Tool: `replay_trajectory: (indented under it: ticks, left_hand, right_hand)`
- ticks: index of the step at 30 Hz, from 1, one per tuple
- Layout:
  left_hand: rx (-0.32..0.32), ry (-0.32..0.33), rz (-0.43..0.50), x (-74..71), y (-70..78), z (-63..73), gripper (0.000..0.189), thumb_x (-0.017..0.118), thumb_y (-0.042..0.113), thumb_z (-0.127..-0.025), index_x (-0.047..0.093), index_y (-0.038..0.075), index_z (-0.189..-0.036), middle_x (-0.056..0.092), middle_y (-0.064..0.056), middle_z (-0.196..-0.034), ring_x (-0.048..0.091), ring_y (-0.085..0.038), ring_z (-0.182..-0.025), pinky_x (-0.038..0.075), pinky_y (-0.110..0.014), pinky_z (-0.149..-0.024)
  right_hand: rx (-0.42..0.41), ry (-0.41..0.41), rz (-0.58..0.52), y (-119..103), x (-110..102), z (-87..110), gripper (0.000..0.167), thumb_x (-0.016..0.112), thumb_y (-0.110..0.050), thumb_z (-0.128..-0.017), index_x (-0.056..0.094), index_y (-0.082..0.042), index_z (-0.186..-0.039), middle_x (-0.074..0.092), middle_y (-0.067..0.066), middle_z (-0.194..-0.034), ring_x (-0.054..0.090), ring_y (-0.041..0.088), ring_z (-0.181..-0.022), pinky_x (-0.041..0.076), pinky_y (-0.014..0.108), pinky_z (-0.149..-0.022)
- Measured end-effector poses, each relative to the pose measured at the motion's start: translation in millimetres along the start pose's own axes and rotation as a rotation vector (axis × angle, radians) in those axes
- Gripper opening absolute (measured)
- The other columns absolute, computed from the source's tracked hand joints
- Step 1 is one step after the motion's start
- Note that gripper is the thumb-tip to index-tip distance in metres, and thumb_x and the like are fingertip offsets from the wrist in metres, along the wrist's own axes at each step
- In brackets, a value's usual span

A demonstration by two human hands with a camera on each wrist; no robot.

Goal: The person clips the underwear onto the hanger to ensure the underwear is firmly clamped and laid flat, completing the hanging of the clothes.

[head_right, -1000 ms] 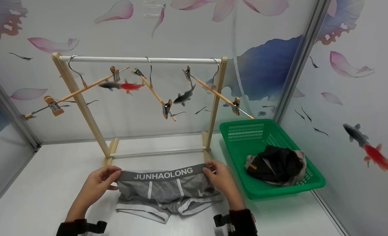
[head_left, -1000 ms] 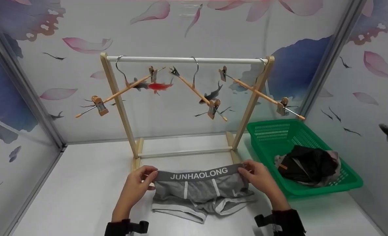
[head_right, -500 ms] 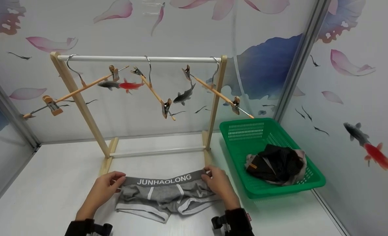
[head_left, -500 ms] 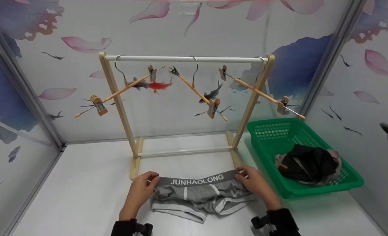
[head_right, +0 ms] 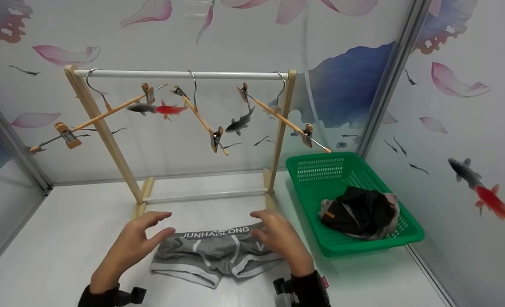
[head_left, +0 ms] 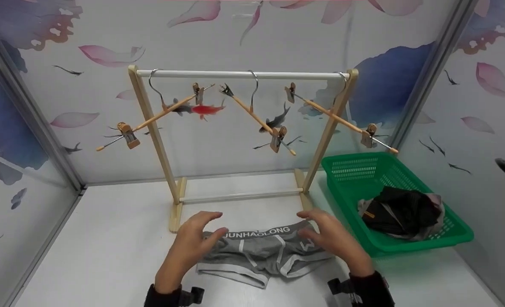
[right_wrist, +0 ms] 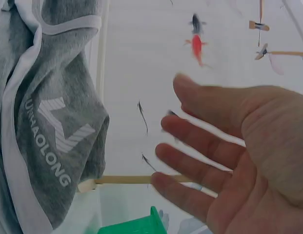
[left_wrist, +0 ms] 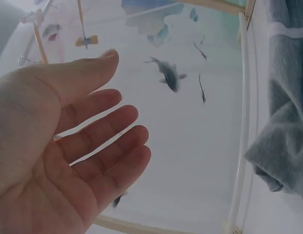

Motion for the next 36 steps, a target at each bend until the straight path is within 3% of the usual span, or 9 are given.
replay_trajectory:
  ticks: [5, 9, 12, 15, 18, 29, 36]
  left_hand:
    - [-0.050, -0.255, 0.016, 36.6, -0.7, 2.3, 0.050, 0.074, 0.028, -0.095, 0.063, -0.003, -0.131, 0.063, -0.021, -0.131, 0.059, -0.036, -0.124, 0.048, -0.052, -0.101]
    - [-0.158, -0.456, 0.002, 66.8, -12.6, 13.1, 0.062, 0.074, 0.033, -0.094, 0.056, -0.010, -0.136, 0.054, -0.030, -0.139, 0.050, -0.045, -0.131, 0.040, -0.059, -0.106]
    - [-0.265, -0.531, -0.018, 80.7, -22.7, 21.9, 0.066, 0.076, 0.033, -0.092, 0.055, -0.010, -0.138, 0.051, -0.030, -0.142, 0.046, -0.047, -0.134, 0.038, -0.061, -0.108]
    - [-0.343, -0.563, -0.040, 88.6, -31.5, 28.6, 0.066, 0.077, 0.030, -0.090, 0.055, -0.009, -0.139, 0.049, -0.029, -0.144, 0.044, -0.047, -0.136, 0.037, -0.061, -0.109]
    - [-0.360, -0.571, -0.059, 91.5, -35.5, 31.5, 0.068, 0.079, 0.028, -0.087, 0.054, -0.008, -0.139, 0.048, -0.029, -0.145, 0.043, -0.047, -0.137, 0.037, -0.060, -0.109]
    - [-0.357, -0.604, -0.026, 87.5, -32.6, 32.3, 0.082, 0.090, 0.021, -0.076, 0.051, -0.008, -0.142, 0.043, -0.029, -0.150, 0.036, -0.048, -0.141, 0.034, -0.060, -0.111]
    - [-0.316, -0.609, 0.001, 83.9, -34.8, 34.3, 0.099, 0.098, 0.023, -0.062, 0.049, -0.008, -0.144, 0.042, -0.029, -0.151, 0.033, -0.049, -0.143, 0.034, -0.061, -0.111]
  right_hand:
    - [-0.074, -0.175, 0.032, -9, 23, -0.7, 0.049, 0.078, -0.012, -0.090, 0.061, 0.004, -0.133, 0.062, 0.023, -0.132, 0.057, 0.042, -0.123, 0.048, 0.055, -0.099]
    - [-0.076, -0.244, 0.069, -6, 39, 0.4, 0.055, 0.081, -0.011, -0.086, 0.060, 0.004, -0.135, 0.062, 0.022, -0.131, 0.058, 0.041, -0.121, 0.048, 0.054, -0.099]
    - [-0.050, -0.283, 0.070, -1, 49, 0.5, 0.059, 0.083, -0.008, -0.083, 0.059, 0.005, -0.135, 0.064, 0.020, -0.130, 0.060, 0.038, -0.119, 0.049, 0.052, -0.099]
    - [0.007, -0.349, 0.064, 7, 59, 2.4, 0.064, 0.084, -0.008, -0.082, 0.057, 0.006, -0.138, 0.062, 0.022, -0.133, 0.059, 0.039, -0.122, 0.048, 0.051, -0.100]
    - [0.045, -0.400, 0.069, 12, 66, 5.4, 0.068, 0.086, -0.011, -0.081, 0.056, 0.008, -0.138, 0.059, 0.026, -0.136, 0.057, 0.041, -0.124, 0.046, 0.053, -0.102]
    - [0.151, -0.469, -0.034, 15, 70, 14.6, 0.083, 0.089, -0.020, -0.078, 0.049, 0.002, -0.147, 0.039, 0.031, -0.152, 0.038, 0.052, -0.138, 0.038, 0.061, -0.107]
    - [0.239, -0.546, -0.114, 16, 74, 21.6, 0.096, 0.092, -0.027, -0.076, 0.042, -0.008, -0.155, 0.028, 0.025, -0.161, 0.023, 0.047, -0.148, 0.033, 0.062, -0.110]
Point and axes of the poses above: each hand's wrist, its own z-axis away from the middle knuckle, its own x-axis out of the palm, y = z × x, the point moved 7 cm from there along -z, towards the middle knuckle
